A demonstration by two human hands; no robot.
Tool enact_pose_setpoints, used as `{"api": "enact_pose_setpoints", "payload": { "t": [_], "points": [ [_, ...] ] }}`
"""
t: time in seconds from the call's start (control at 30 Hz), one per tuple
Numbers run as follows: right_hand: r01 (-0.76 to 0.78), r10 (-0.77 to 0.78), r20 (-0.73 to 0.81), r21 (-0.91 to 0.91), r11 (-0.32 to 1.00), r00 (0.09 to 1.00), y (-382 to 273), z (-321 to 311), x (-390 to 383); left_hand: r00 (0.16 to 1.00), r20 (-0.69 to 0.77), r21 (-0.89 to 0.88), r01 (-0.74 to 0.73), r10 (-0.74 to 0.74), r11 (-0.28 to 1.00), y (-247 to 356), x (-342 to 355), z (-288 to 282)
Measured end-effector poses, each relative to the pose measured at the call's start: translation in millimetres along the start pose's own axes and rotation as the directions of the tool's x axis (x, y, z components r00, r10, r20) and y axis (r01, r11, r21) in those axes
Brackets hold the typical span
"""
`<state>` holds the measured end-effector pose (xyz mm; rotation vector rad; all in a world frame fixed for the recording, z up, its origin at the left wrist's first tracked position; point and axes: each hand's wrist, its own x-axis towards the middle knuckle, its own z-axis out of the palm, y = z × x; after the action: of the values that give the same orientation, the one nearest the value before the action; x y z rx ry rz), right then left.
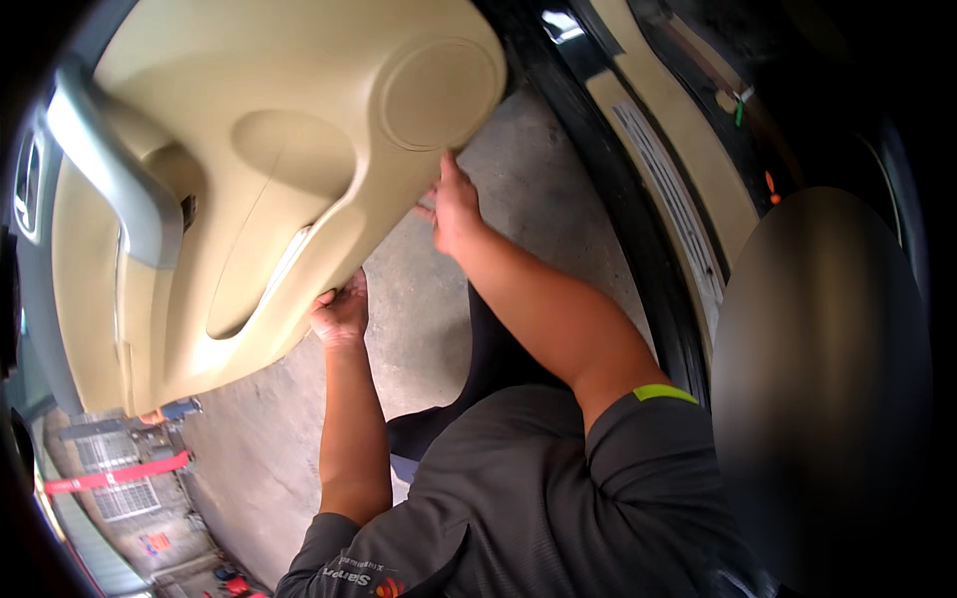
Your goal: The person uses a screwdriver to pry and remove the interior door panel of a car. They work around the door handle, window controls, and lower trim, then pull the panel away from the door frame.
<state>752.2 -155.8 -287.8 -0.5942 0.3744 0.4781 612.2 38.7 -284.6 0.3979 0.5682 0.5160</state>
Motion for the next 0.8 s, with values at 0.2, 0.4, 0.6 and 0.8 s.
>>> {"api": "enact_pose_setpoints", "payload": {
  "t": [0.2,0.4,0.6,0.8],
  "points": [
    [-0.067,0.076,0.106,-0.086,0.994,0.991,60.8,-0.9,12.9,0.993,-0.062,-0.119,-0.104,0.097,0.987,72.7,9.3,-68.2],
    [0.073,-0.067,0.041,-0.183,0.980,0.997,64.3,-11.3,25.7,0.909,-0.368,-0.067,-0.234,0.193,0.970,114.0,16.9,-89.7],
    [-0.028,0.025,0.016,0.168,0.985,1.000,10.8,-26.3,46.0,0.968,-0.184,-0.164,-0.201,0.170,0.966,74.5,17.8,-82.9],
    [0.047,-0.009,-0.139,0.270,0.962,0.990,19.9,-13.9,54.6,0.980,-0.163,-0.195,-0.147,0.115,0.970,61.3,18.6,-79.4]
  ]
}}
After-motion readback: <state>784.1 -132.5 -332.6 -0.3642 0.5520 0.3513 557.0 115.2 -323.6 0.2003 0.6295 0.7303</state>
